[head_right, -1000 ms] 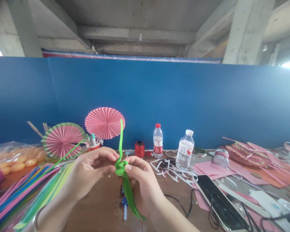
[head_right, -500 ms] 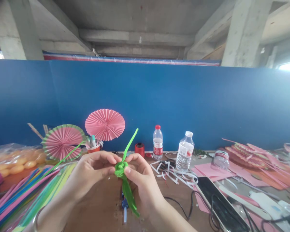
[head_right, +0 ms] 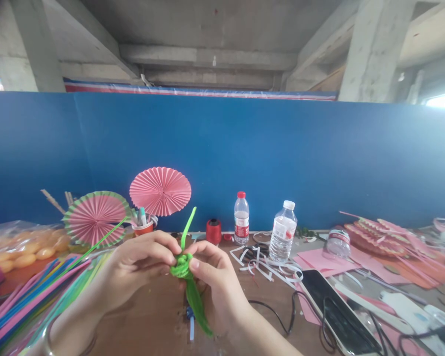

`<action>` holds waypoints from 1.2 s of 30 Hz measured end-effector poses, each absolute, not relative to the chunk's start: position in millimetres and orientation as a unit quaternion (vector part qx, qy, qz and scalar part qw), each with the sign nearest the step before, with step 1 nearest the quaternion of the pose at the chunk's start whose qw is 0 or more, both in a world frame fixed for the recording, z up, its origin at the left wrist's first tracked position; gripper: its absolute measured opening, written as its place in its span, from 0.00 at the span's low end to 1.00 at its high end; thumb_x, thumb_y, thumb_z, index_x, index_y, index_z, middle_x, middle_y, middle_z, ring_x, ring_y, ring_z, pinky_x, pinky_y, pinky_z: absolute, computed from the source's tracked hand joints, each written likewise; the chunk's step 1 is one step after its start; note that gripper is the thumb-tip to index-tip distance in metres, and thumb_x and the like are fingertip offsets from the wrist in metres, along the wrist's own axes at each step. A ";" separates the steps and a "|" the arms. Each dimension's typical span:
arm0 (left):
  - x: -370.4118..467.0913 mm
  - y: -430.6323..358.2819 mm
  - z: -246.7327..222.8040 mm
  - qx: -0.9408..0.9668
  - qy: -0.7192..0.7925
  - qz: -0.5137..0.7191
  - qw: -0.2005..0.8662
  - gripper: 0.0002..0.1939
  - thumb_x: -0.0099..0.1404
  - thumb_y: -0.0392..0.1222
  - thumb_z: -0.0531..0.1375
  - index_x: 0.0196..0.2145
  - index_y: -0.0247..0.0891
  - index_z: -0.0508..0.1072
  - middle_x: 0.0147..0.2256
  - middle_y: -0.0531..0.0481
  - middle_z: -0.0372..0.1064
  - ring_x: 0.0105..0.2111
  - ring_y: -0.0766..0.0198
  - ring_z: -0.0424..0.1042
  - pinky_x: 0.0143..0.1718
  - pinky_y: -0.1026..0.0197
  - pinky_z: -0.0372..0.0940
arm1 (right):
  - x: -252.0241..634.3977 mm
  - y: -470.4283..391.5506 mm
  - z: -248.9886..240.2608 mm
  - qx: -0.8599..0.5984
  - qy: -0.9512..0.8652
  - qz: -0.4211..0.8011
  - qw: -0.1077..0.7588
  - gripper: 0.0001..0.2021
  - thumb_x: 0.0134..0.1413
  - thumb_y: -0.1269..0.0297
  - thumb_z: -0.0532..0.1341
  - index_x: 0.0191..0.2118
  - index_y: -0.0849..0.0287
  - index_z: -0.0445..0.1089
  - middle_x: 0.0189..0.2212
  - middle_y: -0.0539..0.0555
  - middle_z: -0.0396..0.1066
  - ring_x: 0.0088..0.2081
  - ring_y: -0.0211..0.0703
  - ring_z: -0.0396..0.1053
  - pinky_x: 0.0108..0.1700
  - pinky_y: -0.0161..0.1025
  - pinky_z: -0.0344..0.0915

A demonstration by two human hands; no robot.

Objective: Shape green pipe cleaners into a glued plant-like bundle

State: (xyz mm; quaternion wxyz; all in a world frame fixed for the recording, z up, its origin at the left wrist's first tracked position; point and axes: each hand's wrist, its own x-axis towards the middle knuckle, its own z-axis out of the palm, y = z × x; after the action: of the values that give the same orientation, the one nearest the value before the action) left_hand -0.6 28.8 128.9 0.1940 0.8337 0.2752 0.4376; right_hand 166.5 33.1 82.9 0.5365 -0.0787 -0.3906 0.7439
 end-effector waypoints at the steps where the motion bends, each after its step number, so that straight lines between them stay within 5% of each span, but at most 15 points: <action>1: -1.3 27.5 131.1 0.844 0.274 0.426 0.174 0.05 0.59 0.32 0.57 0.31 0.38 0.72 0.35 0.47 0.69 0.32 0.67 0.70 0.31 0.66 0.67 | 166.1 33.5 82.3 -0.082 -0.392 0.743 0.536 0.07 0.44 0.68 0.65 0.31 0.62 0.68 0.22 0.51 0.69 0.21 0.33 0.66 0.24 0.29 0.60; 15: -2.4 24.0 134.2 0.859 0.279 0.412 0.124 0.04 0.56 0.32 0.59 0.29 0.38 0.73 0.34 0.49 0.71 0.33 0.66 0.70 0.35 0.64 0.66 | 163.6 38.9 74.5 -0.071 -0.395 0.758 0.514 0.08 0.43 0.67 0.65 0.31 0.63 0.69 0.23 0.51 0.70 0.20 0.32 0.67 0.23 0.28 0.61; 24: 0.5 31.7 126.3 0.779 0.322 0.447 0.298 0.01 0.54 0.35 0.62 0.27 0.37 0.73 0.35 0.48 0.70 0.34 0.64 0.71 0.33 0.63 0.67 | 162.3 42.4 70.3 -0.085 -0.385 0.763 0.512 0.06 0.45 0.69 0.64 0.29 0.62 0.66 0.22 0.51 0.71 0.20 0.34 0.68 0.21 0.27 0.58; 36: 8.7 47.2 110.3 0.665 0.330 0.488 0.458 0.11 0.50 0.33 0.65 0.33 0.36 0.70 0.33 0.49 0.71 0.33 0.62 0.72 0.33 0.60 0.69 | 163.6 55.0 64.5 -0.106 -0.355 0.769 0.520 0.06 0.45 0.70 0.64 0.27 0.61 0.64 0.23 0.51 0.70 0.20 0.34 0.68 0.24 0.30 0.60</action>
State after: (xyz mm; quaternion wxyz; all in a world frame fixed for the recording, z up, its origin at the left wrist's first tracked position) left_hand 8.7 47.2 110.3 0.4584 0.6651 0.3301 0.4885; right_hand 163.6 55.0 64.5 0.5203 -0.1063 -0.3549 0.7694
